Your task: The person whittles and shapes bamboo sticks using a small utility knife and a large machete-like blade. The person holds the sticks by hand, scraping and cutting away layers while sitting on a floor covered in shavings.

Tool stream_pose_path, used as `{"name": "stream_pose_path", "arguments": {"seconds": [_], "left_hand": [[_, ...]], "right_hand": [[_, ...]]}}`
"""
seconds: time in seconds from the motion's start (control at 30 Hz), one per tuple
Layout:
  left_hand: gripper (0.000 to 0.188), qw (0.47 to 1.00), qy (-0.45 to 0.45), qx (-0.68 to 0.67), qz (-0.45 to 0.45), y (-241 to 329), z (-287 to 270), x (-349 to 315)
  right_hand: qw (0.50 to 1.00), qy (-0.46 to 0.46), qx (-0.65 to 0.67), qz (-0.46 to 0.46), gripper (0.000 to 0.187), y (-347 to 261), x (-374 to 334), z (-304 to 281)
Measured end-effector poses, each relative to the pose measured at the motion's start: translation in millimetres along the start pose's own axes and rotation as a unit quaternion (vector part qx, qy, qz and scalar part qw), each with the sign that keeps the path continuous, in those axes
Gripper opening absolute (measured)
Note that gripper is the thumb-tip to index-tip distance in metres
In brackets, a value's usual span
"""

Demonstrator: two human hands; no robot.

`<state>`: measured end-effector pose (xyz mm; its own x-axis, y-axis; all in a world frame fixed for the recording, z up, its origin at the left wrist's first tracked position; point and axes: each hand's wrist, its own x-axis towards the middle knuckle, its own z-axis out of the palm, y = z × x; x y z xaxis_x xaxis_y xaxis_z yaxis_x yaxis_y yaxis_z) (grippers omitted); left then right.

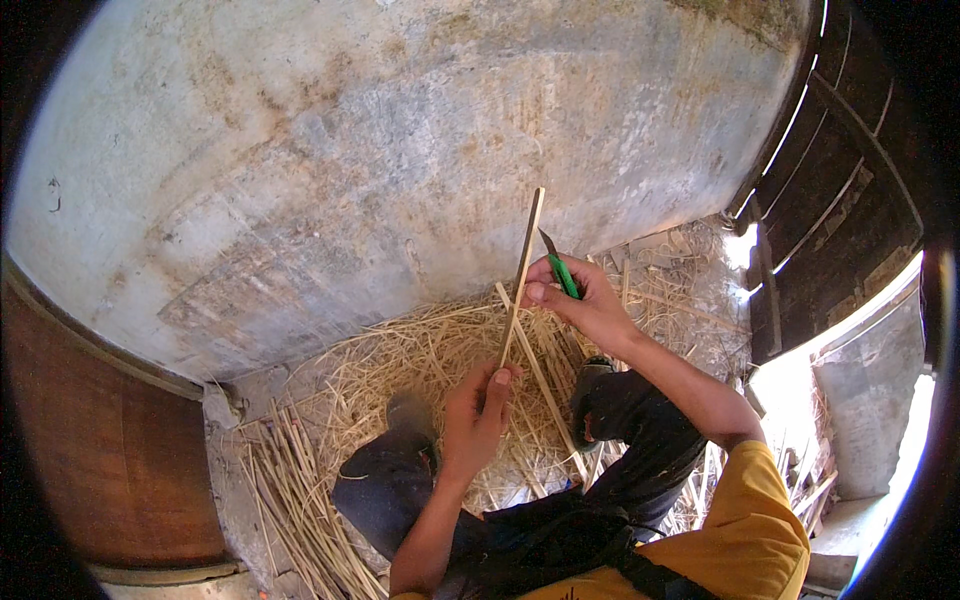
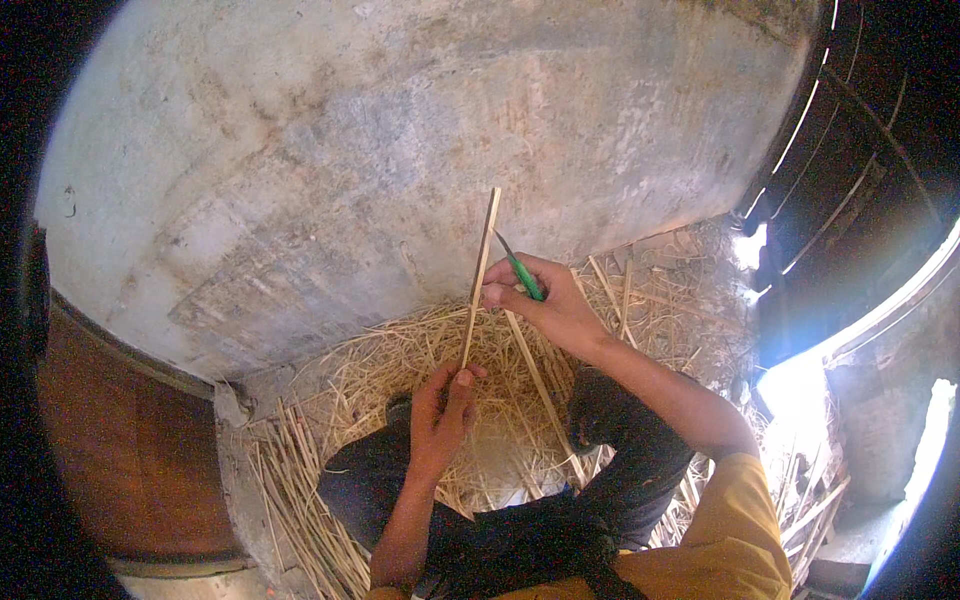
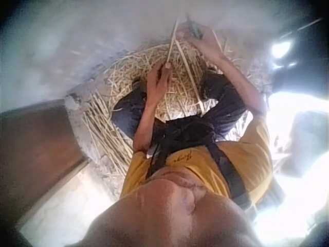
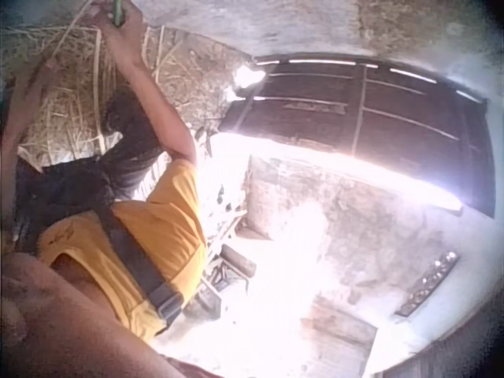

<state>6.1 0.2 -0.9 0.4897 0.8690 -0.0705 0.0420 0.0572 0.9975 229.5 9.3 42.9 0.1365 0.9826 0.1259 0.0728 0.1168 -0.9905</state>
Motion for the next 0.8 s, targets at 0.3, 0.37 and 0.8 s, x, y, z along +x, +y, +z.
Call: {"name": "stream_pose_path", "arguments": {"seconds": [0.3, 0.37, 0.8], "left_hand": [[0.02, 0.997, 0.02, 0.063, 0.032, -6.1, 0.3, 2.4], [0.018, 0.996, 0.037, 0.072, 0.036, -2.7, 2.3, 1.5], [0.02, 0.994, 0.078, 0.062, 0.051, -7.1, -4.0, 3.0]], "right_hand": [[1.0, -0.007, 0.013, 0.001, 0.02, 2.3, -0.8, -1.4], [1.0, -0.012, 0.006, 0.015, 0.022, 3.9, -0.5, -2.4], [0.904, -0.058, -0.35, -0.238, 0.028, 15.2, -15.8, 1.2]]}}
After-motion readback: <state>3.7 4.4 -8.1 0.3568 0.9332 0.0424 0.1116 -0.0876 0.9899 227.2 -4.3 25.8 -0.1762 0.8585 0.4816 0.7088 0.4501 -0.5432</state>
